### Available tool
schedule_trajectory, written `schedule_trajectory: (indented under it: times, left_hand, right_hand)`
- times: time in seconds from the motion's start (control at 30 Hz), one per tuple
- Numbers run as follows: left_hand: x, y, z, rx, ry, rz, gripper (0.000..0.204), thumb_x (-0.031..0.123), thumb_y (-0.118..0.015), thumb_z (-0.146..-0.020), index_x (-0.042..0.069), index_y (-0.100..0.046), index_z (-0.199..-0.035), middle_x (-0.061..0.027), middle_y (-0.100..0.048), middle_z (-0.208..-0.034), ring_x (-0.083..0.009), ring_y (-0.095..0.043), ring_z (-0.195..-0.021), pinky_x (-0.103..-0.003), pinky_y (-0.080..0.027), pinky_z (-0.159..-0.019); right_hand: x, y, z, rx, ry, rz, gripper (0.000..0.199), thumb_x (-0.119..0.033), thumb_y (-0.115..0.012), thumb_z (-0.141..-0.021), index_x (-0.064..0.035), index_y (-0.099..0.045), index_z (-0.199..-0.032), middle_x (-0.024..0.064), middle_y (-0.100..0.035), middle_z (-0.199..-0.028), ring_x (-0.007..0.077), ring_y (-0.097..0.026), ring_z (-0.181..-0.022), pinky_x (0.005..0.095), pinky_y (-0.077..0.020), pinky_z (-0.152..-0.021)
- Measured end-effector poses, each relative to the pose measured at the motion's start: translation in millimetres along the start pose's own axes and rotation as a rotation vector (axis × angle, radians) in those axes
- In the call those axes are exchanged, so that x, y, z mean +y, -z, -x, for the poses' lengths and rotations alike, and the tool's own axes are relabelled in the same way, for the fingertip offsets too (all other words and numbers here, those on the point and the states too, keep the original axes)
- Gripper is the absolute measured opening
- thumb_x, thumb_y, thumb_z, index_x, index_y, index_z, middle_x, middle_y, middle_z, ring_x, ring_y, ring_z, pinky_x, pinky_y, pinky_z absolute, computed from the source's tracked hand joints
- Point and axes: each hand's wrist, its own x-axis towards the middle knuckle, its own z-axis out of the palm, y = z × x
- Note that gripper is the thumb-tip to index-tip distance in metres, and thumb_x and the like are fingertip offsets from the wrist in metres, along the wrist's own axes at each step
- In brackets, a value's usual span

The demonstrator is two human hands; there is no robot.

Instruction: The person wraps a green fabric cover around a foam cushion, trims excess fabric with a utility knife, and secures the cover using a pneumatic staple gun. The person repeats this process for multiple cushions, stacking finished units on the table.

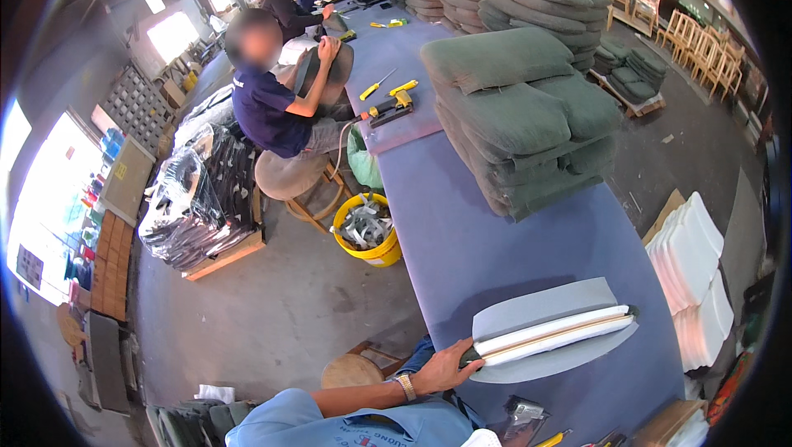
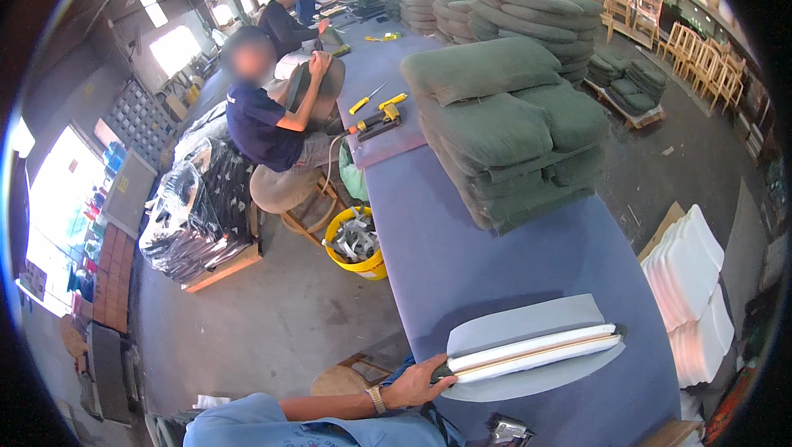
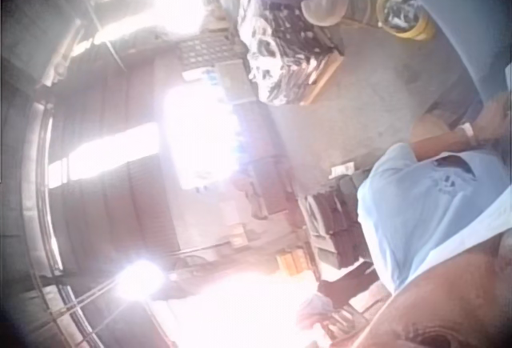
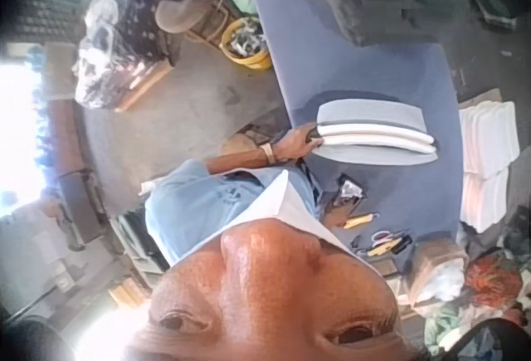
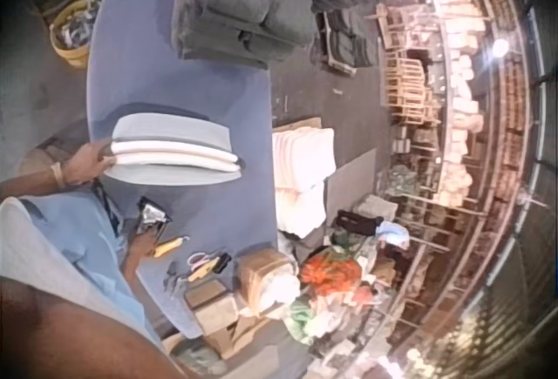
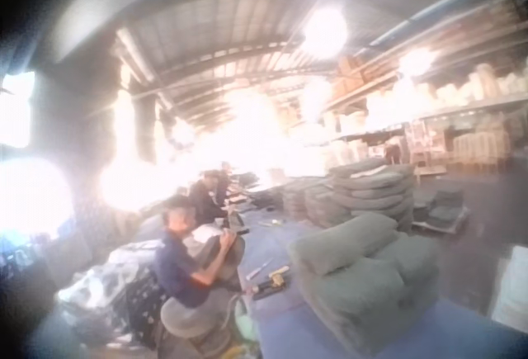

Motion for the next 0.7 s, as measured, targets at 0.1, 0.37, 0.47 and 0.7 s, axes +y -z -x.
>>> schedule_trajectory:
  times: [0.1,0.37,0.47,0.7]
  left_hand:
    - [4,1,1,-0.002,-0.009,0.006,0.064,0.045,-0.061,-0.103,-0.003,-0.048,-0.142,-0.0289,-0.063,-0.123,-0.0451,-0.067,-0.107,-0.050,-0.056,-0.091]
    - [7,7,-2,0.017,-0.040,0.044,0.053,0.038,-0.067,-0.098,0.002,-0.056,-0.136,-0.0251,-0.067,-0.121,-0.0435,-0.067,-0.108,-0.049,-0.057,-0.090]
    - [-9,-14,2,0.110,-0.133,-0.013,0.060,0.033,-0.077,-0.092,-0.001,-0.054,-0.137,-0.0267,-0.067,-0.119,-0.0452,-0.068,-0.106,-0.048,-0.059,-0.086]
    - [-10,-28,20,0.156,-0.274,-0.178,0.067,0.030,-0.081,-0.089,-0.007,-0.054,-0.139,-0.0303,-0.061,-0.135,-0.0443,-0.064,-0.122,-0.046,-0.057,-0.098]
  right_hand:
    - [9,-12,-1,-0.064,0.010,0.183,0.080,-0.046,-0.068,-0.096,0.0083,-0.044,-0.150,0.0359,-0.052,-0.144,0.0407,-0.049,-0.141,0.0471,-0.0316,-0.122]
    - [-60,122,4,-0.105,-0.028,-0.401,0.046,-0.010,-0.069,-0.092,0.0103,-0.057,-0.132,0.0232,-0.066,-0.129,0.0307,-0.064,-0.115,0.0410,-0.0478,-0.102]
    - [-99,165,22,-0.091,-0.125,-0.621,0.045,-0.012,-0.077,-0.093,0.0063,-0.061,-0.130,0.0186,-0.069,-0.125,0.0267,-0.067,-0.108,0.0387,-0.0515,-0.098]
    - [-170,188,62,-0.345,0.014,-0.819,0.039,-0.009,-0.078,-0.092,0.0042,-0.066,-0.126,0.0135,-0.075,-0.109,0.0201,-0.071,-0.096,0.0333,-0.0571,-0.084]
